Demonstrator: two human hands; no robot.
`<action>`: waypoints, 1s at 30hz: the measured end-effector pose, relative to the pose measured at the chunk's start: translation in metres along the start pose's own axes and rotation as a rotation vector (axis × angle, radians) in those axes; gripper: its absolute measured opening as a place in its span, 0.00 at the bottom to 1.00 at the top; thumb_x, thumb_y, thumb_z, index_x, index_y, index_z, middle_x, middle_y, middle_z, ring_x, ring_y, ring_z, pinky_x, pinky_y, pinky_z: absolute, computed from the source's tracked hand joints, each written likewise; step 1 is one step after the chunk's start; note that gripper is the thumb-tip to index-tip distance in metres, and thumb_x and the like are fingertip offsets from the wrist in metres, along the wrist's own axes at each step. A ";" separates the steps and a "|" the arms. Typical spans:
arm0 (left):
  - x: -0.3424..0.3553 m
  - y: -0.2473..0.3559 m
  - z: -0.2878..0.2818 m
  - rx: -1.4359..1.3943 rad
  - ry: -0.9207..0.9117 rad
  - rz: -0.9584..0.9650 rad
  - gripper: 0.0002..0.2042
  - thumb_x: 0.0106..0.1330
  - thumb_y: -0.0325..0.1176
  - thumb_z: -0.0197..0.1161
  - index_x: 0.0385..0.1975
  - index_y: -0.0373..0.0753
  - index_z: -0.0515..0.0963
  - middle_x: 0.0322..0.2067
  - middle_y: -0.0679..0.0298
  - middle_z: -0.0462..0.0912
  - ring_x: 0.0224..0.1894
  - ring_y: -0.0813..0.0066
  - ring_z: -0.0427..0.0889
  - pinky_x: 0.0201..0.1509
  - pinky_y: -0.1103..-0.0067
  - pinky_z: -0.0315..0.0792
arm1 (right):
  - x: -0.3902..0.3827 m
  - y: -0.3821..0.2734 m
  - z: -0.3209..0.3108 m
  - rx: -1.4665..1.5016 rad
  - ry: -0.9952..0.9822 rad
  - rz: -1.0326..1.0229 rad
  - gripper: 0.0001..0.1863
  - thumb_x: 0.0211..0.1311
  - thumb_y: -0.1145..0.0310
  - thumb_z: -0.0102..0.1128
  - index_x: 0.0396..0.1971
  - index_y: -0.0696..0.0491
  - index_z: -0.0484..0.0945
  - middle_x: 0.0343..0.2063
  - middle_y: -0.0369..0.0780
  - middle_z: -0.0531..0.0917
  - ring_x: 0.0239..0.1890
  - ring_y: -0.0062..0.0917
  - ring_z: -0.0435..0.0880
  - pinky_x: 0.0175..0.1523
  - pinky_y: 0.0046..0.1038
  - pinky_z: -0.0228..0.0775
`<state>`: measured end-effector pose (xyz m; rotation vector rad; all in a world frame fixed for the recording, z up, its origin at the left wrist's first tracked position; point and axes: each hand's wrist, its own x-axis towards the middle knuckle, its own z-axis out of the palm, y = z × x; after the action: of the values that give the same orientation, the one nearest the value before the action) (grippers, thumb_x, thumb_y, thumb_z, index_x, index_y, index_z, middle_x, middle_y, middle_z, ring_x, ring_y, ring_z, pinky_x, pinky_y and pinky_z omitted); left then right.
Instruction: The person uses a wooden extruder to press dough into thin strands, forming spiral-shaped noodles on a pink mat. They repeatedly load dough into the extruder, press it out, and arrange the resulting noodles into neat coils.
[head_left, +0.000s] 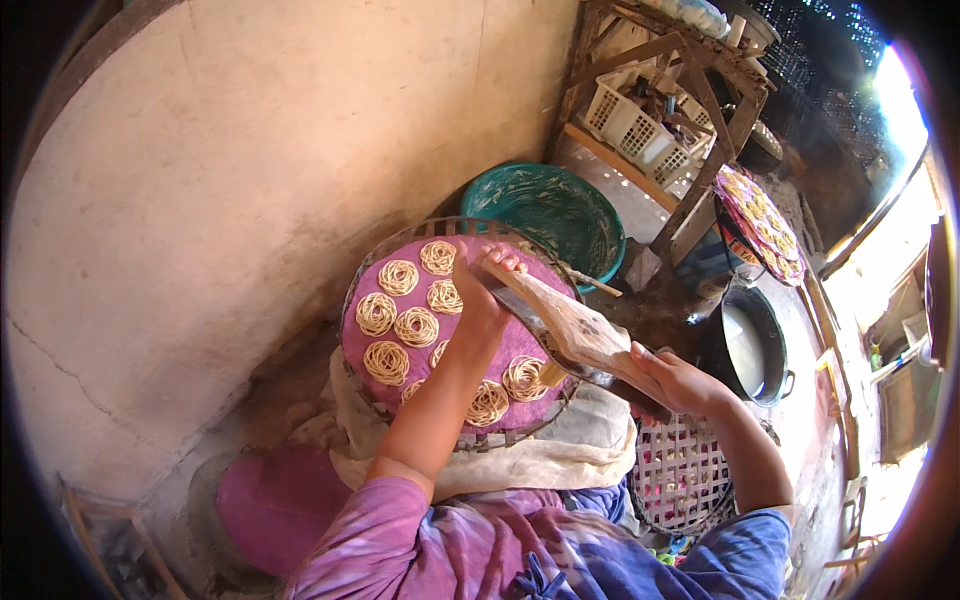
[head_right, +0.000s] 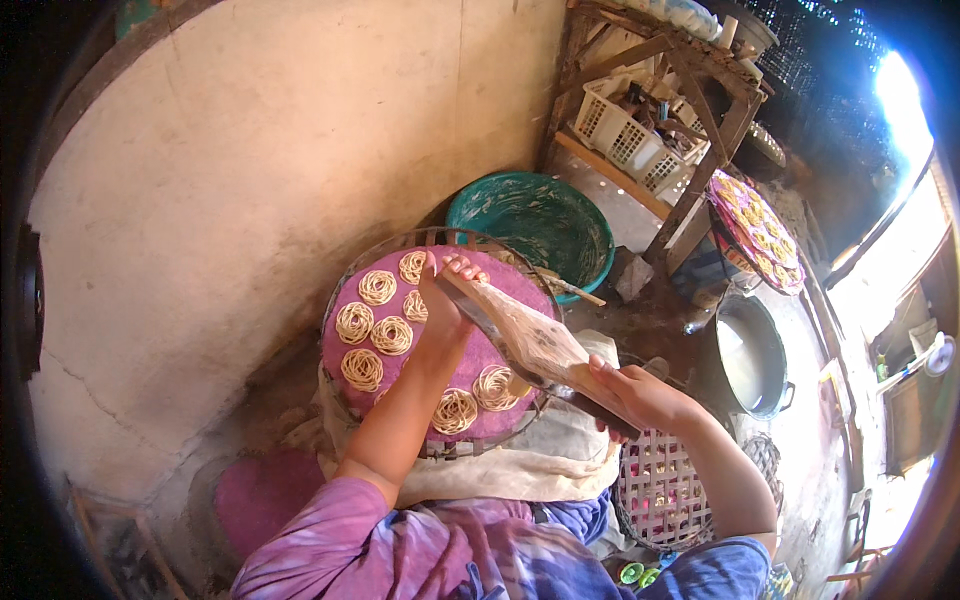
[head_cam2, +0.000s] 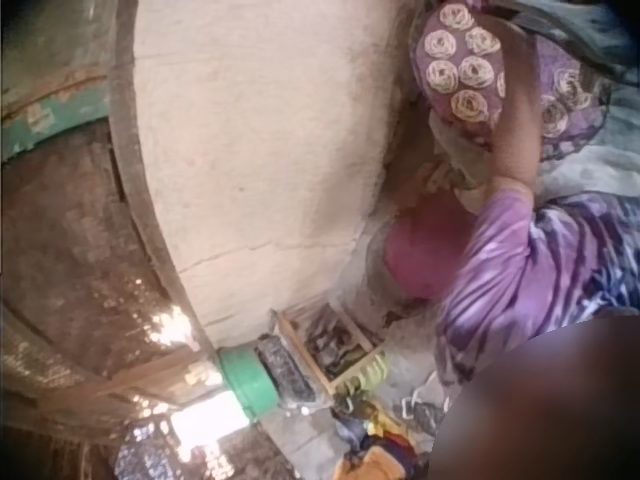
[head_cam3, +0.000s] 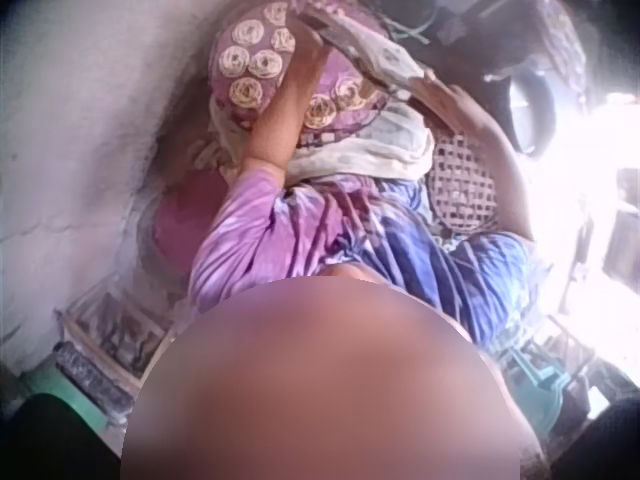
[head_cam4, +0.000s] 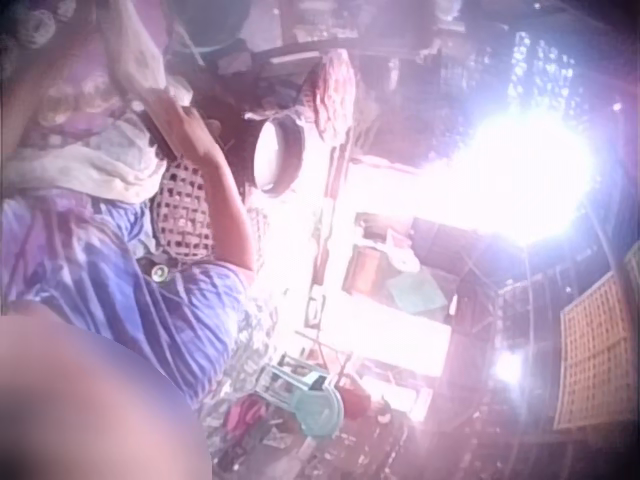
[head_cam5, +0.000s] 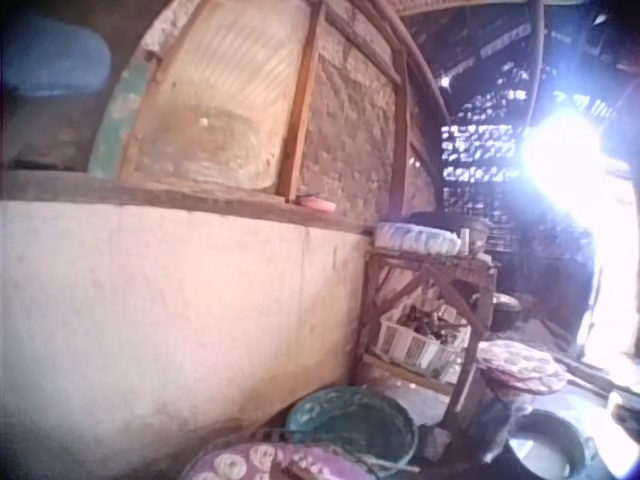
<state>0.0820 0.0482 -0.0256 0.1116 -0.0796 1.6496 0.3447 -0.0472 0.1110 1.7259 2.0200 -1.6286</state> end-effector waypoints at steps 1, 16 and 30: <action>0.003 -0.001 -0.004 -0.005 0.016 0.001 0.19 0.69 0.53 0.47 0.22 0.46 0.72 0.20 0.71 0.72 0.24 0.74 0.73 0.37 0.72 0.69 | 0.004 0.005 -0.002 0.215 -0.095 -0.001 0.44 0.63 0.29 0.30 0.47 0.59 0.75 0.26 0.46 0.82 0.20 0.29 0.82 0.28 0.26 0.77; 0.016 0.012 -0.038 -0.168 -0.274 0.076 0.13 0.69 0.41 0.48 0.25 0.48 0.78 0.24 0.73 0.79 0.27 0.75 0.79 0.38 0.72 0.74 | 0.151 0.129 0.059 1.407 -0.939 -0.239 0.38 0.63 0.35 0.40 0.63 0.47 0.62 0.31 0.46 0.75 0.22 0.20 0.73 0.30 0.24 0.68; 0.014 0.039 0.038 -0.093 -0.246 0.072 0.19 0.70 0.51 0.51 0.17 0.50 0.71 0.15 0.77 0.73 0.19 0.78 0.75 0.30 0.75 0.72 | 0.109 0.039 0.044 0.086 -0.075 -0.436 0.32 0.71 0.43 0.29 0.59 0.53 0.66 0.26 0.52 0.80 0.19 0.32 0.81 0.26 0.29 0.77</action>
<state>0.0429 0.0547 0.0141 0.2433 -0.3506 1.6946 0.3063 -0.0067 0.0005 1.2783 2.4481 -1.8827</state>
